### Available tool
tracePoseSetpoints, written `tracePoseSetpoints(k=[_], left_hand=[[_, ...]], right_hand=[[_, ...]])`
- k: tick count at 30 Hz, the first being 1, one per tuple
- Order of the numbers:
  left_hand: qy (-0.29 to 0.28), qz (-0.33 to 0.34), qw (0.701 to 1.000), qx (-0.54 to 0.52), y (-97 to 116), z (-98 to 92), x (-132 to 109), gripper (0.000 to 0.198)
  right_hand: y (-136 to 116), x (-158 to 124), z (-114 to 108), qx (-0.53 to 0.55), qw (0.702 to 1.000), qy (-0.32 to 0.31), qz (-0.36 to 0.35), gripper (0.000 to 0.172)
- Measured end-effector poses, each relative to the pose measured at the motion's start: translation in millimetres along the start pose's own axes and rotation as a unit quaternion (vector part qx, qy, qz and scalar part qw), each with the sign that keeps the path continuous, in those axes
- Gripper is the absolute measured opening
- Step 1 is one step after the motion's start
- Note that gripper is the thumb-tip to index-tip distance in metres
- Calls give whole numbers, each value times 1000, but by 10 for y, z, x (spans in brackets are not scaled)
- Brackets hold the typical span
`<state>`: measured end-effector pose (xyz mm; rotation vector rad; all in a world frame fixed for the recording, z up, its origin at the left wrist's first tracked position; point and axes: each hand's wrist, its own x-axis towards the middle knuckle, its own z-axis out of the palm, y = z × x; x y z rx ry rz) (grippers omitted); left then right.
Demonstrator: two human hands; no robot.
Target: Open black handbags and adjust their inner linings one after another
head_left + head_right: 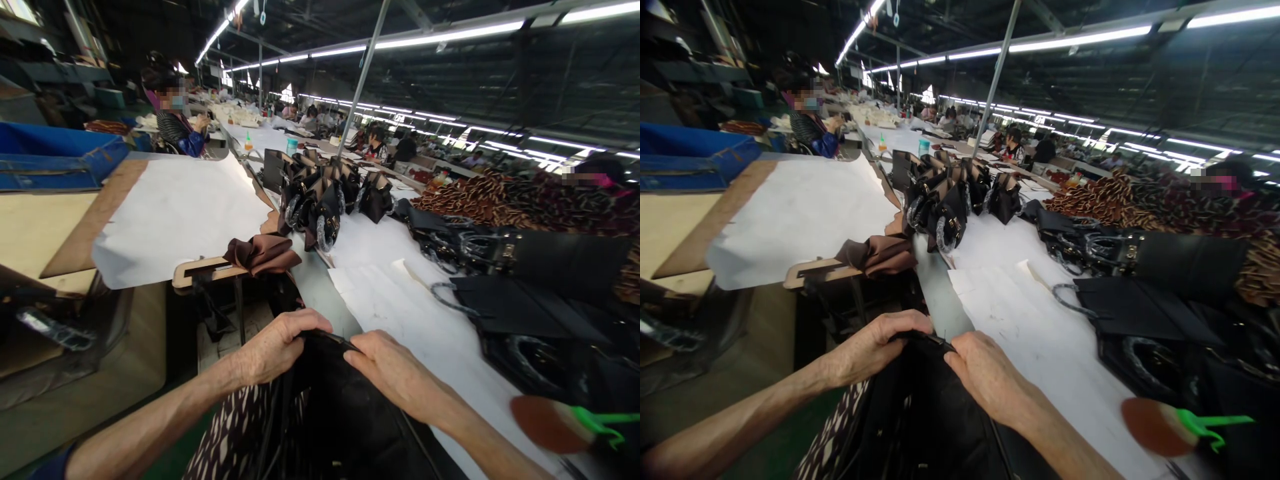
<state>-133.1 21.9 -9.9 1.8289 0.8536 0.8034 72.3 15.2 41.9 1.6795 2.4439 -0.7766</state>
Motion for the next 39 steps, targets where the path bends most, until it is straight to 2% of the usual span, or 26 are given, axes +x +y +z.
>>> tracePoseSetpoints(k=[5,11,16,22,27,39], left_hand=[[-30,15,999,37,37,-13,24,49],[-15,-16,996,89,65,38,59,16],[6,-12,995,94,49,106,49,6],[69,-28,993,88,22,169,50,11],[95,-51,988,107,3,197,77,11],[94,-60,982,154,16,191,109,10]], right_hand=[[-12,14,-3,-14,1000,5,3,30],[20,16,14,1,1000,9,8,28],[64,11,49,0,1000,20,10,28],[21,-8,36,2,1000,21,1,29],[21,-12,23,4,1000,13,8,29],[16,1,22,31,1000,-1,-2,32]])
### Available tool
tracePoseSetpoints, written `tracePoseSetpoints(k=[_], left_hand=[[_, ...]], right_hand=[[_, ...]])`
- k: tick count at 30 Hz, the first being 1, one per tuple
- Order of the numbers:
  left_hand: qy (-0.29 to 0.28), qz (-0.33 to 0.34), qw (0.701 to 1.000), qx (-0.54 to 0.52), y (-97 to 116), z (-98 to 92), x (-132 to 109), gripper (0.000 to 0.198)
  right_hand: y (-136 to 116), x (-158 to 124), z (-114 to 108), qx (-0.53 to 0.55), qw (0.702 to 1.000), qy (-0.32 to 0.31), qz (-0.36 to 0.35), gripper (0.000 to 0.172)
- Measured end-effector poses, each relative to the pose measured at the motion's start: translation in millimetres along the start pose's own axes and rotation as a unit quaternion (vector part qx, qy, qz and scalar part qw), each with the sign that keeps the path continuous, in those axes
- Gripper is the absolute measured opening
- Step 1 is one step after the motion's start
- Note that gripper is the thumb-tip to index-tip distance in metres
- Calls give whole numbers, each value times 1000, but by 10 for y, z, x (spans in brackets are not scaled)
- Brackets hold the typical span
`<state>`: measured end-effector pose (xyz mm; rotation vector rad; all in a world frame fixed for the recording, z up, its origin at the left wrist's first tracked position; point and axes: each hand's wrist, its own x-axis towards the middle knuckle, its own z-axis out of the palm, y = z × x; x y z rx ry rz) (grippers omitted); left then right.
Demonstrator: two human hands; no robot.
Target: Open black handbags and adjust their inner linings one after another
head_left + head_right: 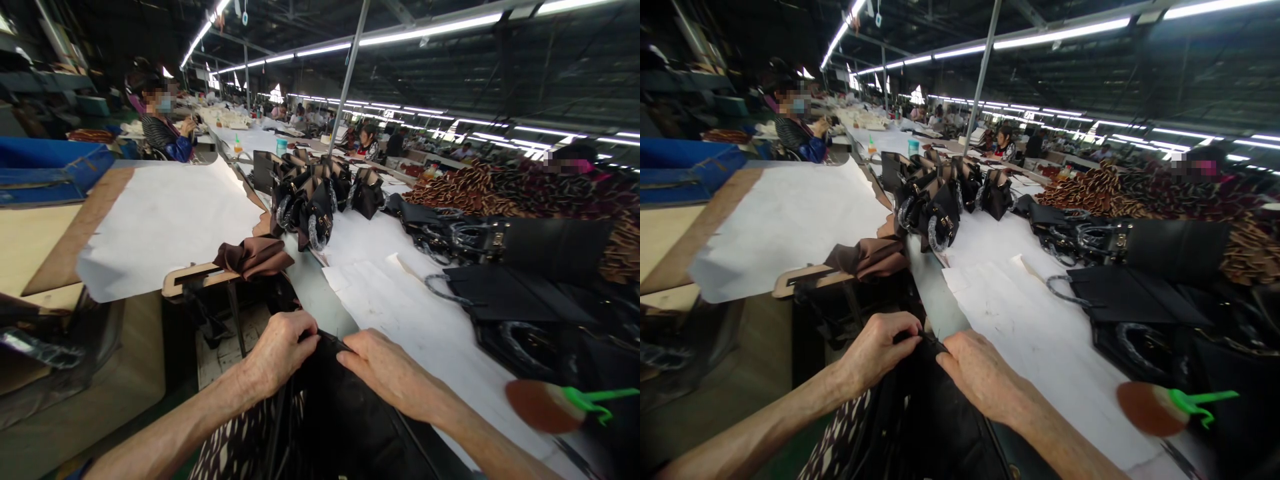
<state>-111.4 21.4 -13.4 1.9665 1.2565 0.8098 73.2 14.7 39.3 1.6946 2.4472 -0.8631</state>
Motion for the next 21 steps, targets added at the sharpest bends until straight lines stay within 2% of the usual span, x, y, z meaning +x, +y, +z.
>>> tracePoseSetpoints(k=[5,10,13,18,21], left_hand=[[-1,-46,999,1,16,-35,-11,10],[-14,-31,999,-28,55,-90,16,9],[-30,-35,997,-65,69,-113,42,17],[-43,-45,991,-117,51,-90,50,22],[-39,-45,988,-140,65,-68,39,21]], right_hand=[[13,-1,-13,34,999,-16,-3,30],[14,-6,-35,52,998,-25,6,29],[17,-18,-43,51,998,-27,22,29],[-23,-43,-21,24,998,-19,57,29],[-99,-35,6,-35,996,18,83,23]])
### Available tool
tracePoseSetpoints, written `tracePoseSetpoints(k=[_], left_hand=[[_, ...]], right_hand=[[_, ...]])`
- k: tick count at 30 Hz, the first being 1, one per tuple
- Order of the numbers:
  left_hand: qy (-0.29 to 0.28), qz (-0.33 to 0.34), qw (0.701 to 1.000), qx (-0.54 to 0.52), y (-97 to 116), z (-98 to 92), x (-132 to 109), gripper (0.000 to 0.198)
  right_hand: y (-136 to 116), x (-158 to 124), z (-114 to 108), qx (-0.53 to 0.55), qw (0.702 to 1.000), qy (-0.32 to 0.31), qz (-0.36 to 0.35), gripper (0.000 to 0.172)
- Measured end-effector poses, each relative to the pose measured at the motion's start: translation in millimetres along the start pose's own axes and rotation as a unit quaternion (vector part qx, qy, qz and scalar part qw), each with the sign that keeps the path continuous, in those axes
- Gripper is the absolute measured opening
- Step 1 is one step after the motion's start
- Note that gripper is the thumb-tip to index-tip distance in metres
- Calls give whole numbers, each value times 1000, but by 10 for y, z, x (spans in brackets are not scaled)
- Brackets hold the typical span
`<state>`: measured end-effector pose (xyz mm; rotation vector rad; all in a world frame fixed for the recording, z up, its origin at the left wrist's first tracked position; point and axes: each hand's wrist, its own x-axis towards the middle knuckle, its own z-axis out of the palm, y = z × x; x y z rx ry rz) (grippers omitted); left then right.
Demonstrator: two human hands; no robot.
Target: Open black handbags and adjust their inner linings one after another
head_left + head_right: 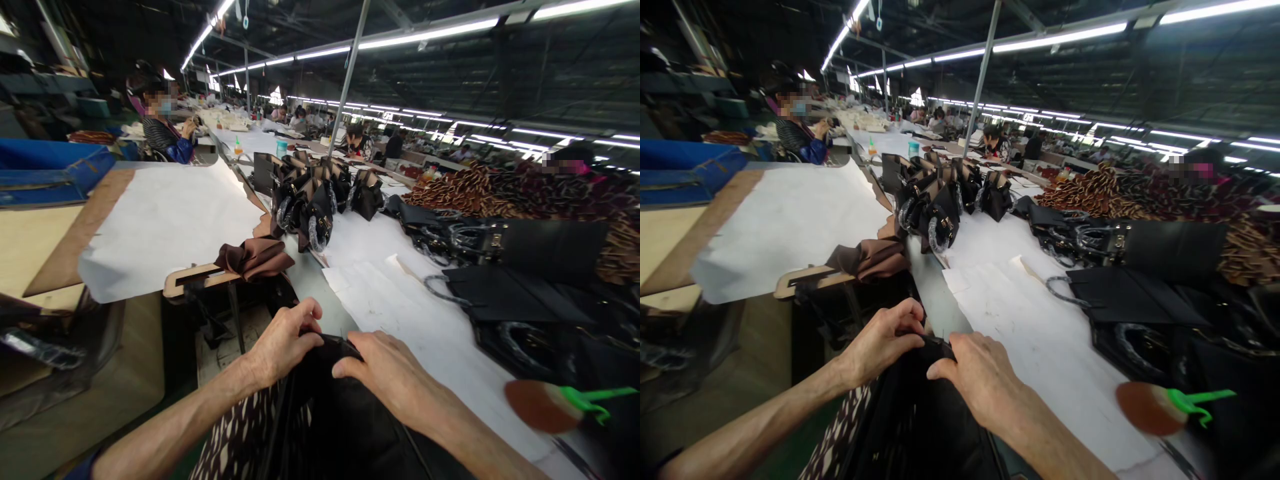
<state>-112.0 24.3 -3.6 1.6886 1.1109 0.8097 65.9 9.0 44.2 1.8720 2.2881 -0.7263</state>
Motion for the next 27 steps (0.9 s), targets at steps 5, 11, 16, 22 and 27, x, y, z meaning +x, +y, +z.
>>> tracePoseSetpoints(k=[5,11,16,22,27], left_hand=[[-22,-2,1000,-23,57,30,-22,23],[-1,-17,999,-36,-21,19,-30,23],[-22,-23,998,-60,-83,-8,-11,23],[-50,-104,989,-89,-13,-67,-70,35],[-23,-154,987,-38,32,-61,-148,27]], right_hand=[[-98,56,35,31,996,39,-69,8],[-135,89,132,24,996,42,-70,11],[-182,118,166,5,997,32,-69,26],[-130,177,140,24,997,38,-66,27],[-111,175,118,31,997,30,-56,27]])
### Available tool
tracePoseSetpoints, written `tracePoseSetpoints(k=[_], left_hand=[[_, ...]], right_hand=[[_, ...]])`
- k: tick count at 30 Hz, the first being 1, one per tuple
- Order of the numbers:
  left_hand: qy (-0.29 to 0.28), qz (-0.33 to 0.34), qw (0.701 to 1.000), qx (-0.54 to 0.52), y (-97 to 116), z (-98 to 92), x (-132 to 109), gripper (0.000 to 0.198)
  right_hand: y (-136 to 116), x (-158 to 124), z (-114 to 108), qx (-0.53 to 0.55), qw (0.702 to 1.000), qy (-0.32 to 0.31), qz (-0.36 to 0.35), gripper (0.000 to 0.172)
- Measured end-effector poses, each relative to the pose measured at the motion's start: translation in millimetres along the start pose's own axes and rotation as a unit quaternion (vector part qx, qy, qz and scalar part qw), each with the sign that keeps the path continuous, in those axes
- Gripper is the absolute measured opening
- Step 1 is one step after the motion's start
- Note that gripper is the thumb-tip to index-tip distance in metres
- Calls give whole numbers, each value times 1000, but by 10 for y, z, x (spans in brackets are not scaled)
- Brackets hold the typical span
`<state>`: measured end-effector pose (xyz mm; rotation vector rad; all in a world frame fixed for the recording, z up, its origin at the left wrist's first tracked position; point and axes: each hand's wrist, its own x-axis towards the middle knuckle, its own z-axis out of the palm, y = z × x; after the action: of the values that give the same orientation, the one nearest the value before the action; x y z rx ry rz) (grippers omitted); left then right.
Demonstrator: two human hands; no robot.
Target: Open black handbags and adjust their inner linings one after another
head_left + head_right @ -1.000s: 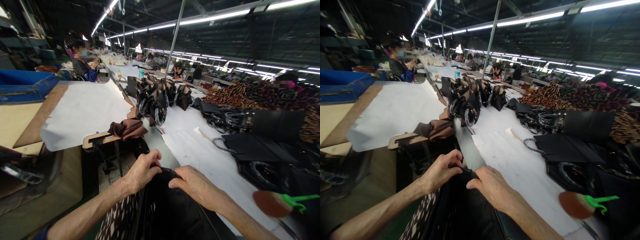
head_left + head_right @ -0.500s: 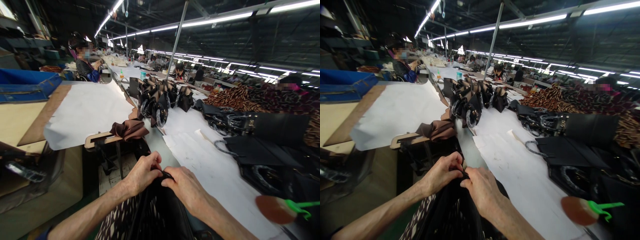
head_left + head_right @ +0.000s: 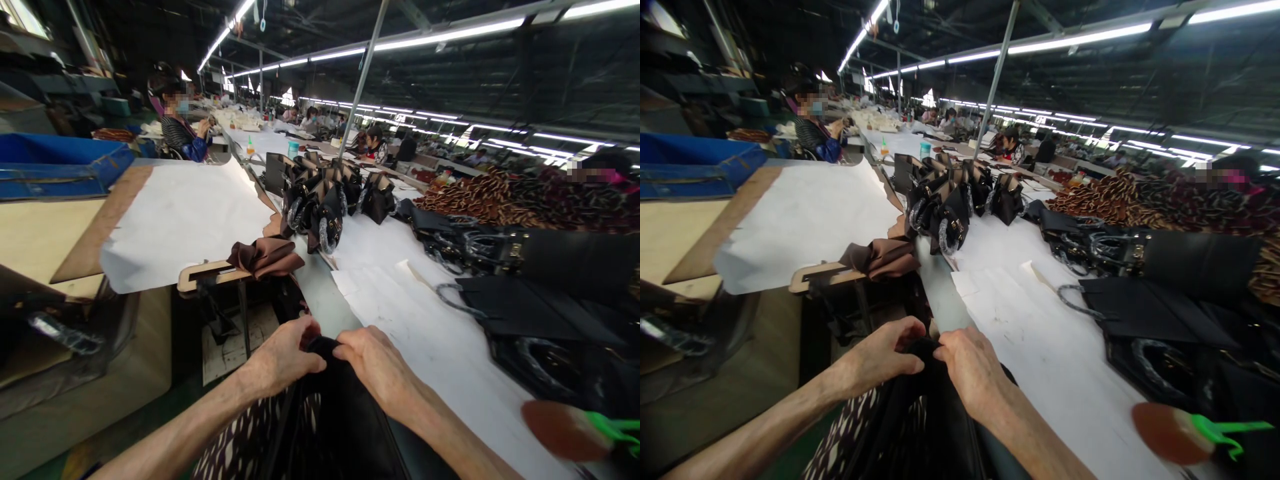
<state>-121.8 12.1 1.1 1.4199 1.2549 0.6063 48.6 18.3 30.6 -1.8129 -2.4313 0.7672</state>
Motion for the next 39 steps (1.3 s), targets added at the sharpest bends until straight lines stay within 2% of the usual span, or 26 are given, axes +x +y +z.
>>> tracePoseSetpoints(k=[3,8,15,21,28,32,36,39], left_hand=[[7,-14,1000,0,-31,22,-2,17],[38,11,999,-21,-79,71,13,15],[37,-9,997,-63,-101,84,57,15],[21,-25,997,-64,-120,78,66,15],[-60,-40,990,-124,-150,-5,100,22],[-121,-61,980,-143,-174,-54,168,25],[-154,-97,965,-188,-290,-13,338,25],[-182,-117,955,-201,-368,36,476,28]], right_hand=[[0,-16,-14,-14,1000,-2,-2,25],[-21,-37,-52,-29,999,-10,9,26],[-23,-66,-52,-20,1000,-3,10,24],[36,-52,-63,40,999,-22,-7,26],[131,-17,-138,114,991,-70,-20,21],[252,77,-47,153,982,-106,-23,16],[392,195,102,139,986,-86,-12,15],[473,239,135,129,989,-74,2,11]])
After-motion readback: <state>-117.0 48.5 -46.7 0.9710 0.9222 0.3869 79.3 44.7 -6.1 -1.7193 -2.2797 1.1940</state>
